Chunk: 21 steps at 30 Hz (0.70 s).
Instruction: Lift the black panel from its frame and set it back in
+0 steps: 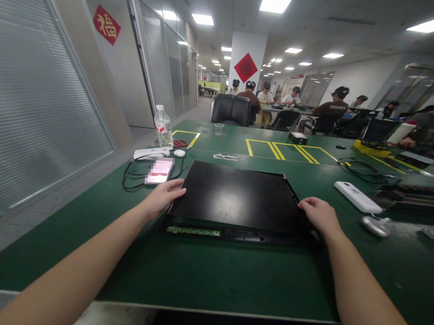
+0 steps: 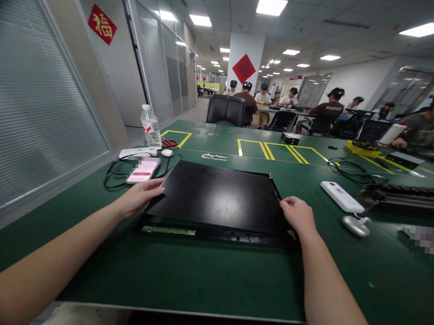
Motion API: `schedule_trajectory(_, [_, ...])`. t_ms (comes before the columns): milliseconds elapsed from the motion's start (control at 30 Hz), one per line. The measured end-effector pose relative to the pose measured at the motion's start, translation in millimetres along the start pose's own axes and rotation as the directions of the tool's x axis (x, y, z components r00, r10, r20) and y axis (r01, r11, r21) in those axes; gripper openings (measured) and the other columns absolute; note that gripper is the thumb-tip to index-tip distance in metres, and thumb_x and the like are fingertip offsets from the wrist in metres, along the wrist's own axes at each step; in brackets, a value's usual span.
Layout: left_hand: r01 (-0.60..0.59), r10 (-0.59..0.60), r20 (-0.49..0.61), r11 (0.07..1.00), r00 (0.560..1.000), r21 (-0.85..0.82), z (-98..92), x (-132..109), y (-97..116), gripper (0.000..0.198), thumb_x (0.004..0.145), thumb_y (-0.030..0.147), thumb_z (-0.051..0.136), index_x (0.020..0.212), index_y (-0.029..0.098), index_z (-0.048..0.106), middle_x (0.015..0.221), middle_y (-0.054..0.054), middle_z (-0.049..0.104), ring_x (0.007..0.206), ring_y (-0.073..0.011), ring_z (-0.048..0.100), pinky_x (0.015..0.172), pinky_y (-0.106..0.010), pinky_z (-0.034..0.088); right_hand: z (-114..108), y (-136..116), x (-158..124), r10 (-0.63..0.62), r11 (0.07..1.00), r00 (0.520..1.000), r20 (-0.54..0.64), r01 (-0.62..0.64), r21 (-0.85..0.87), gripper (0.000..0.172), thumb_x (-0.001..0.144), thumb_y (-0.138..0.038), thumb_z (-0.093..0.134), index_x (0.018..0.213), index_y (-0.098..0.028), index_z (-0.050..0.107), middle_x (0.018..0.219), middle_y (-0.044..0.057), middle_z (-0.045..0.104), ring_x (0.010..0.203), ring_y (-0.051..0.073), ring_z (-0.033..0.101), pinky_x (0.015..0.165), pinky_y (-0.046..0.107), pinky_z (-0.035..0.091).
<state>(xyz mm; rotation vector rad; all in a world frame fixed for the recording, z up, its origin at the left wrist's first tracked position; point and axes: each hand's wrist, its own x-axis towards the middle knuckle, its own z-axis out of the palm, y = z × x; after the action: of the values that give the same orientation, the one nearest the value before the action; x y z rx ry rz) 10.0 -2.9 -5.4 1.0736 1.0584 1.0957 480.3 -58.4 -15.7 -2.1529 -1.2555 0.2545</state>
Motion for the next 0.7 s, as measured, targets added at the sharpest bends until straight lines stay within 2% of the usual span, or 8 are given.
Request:
schedule_trajectory(167, [-0.071, 0.079, -0.06, 0.99, 0.995, 0.125, 0.6, 4, 2, 0.066, 0.048, 0.042, 0.097, 0.106, 0.017, 0.076, 0.109, -0.012, 0.079, 0.103, -0.0296, 0.072, 0.094, -0.041, 0.055, 1, -1, 1, -0.002, 1.0, 1.0, -0.007, 0.002, -0.027, 0.017, 0.076, -0.034, 0.061, 0.073, -0.024, 0.073, 0.078, 0.007, 0.072, 0.081, 0.026, 0.066, 0.071, 0.035, 0.046])
schedule_trajectory(367, [-0.094, 0.137, -0.073, 0.904, 0.988, 0.418, -3.6, 6, -5, 0.055, 0.047, 0.052, 0.091, 0.089, 0.019, 0.079, 0.096, -0.007, 0.077, 0.095, -0.0308, 0.069, 0.09, -0.043, 0.053, 1, 3, 3, 0.024, 1.0, 1.0, -0.014, -0.023, 0.013, 0.017, 0.071, -0.036, 0.06, 0.073, -0.024, 0.073, 0.08, 0.007, 0.074, 0.08, 0.025, 0.065, 0.069, 0.035, 0.045])
schedule_trajectory(467, [-0.121, 0.166, -0.051, 0.869, 0.985, 0.48, -6.8, 10, -10, 0.05, 0.05, 0.053, 0.088, 0.087, 0.021, 0.079, 0.102, -0.007, 0.076, 0.098, -0.0314, 0.068, 0.095, -0.045, 0.05, 1, 4, 4, 0.056, 0.998, 0.998, -0.01, -0.056, 0.037, 0.017, 0.07, -0.036, 0.061, 0.075, -0.025, 0.073, 0.082, 0.006, 0.075, 0.08, 0.025, 0.064, 0.068, 0.035, 0.043])
schedule_trajectory(567, [-0.14, 0.183, -0.037, 0.852, 0.982, 0.504, -9.4, 15, -15, 0.043, 0.053, 0.05, 0.086, 0.085, 0.023, 0.08, 0.111, -0.008, 0.075, 0.11, -0.0339, 0.066, 0.104, -0.047, 0.047, 1, 4, 5, 0.072, 0.997, 0.997, -0.003, -0.072, 0.042, 0.018, 0.069, -0.036, 0.062, 0.077, -0.024, 0.073, 0.082, 0.006, 0.075, 0.079, 0.025, 0.063, 0.067, 0.035, 0.042])
schedule_trajectory(700, [-0.115, 0.178, -0.075, 0.849, 0.981, 0.516, -11.2, 21, -20, 0.04, 0.053, 0.044, 0.086, 0.085, 0.022, 0.079, 0.134, -0.011, 0.068, 0.128, -0.0359, 0.059, 0.114, -0.047, 0.04, 1, 3, 4, 0.089, 0.995, 0.996, -0.003, -0.088, 0.054, 0.017, 0.068, -0.036, 0.063, 0.077, -0.024, 0.072, 0.082, 0.006, 0.075, 0.077, 0.024, 0.062, 0.067, 0.035, 0.041])
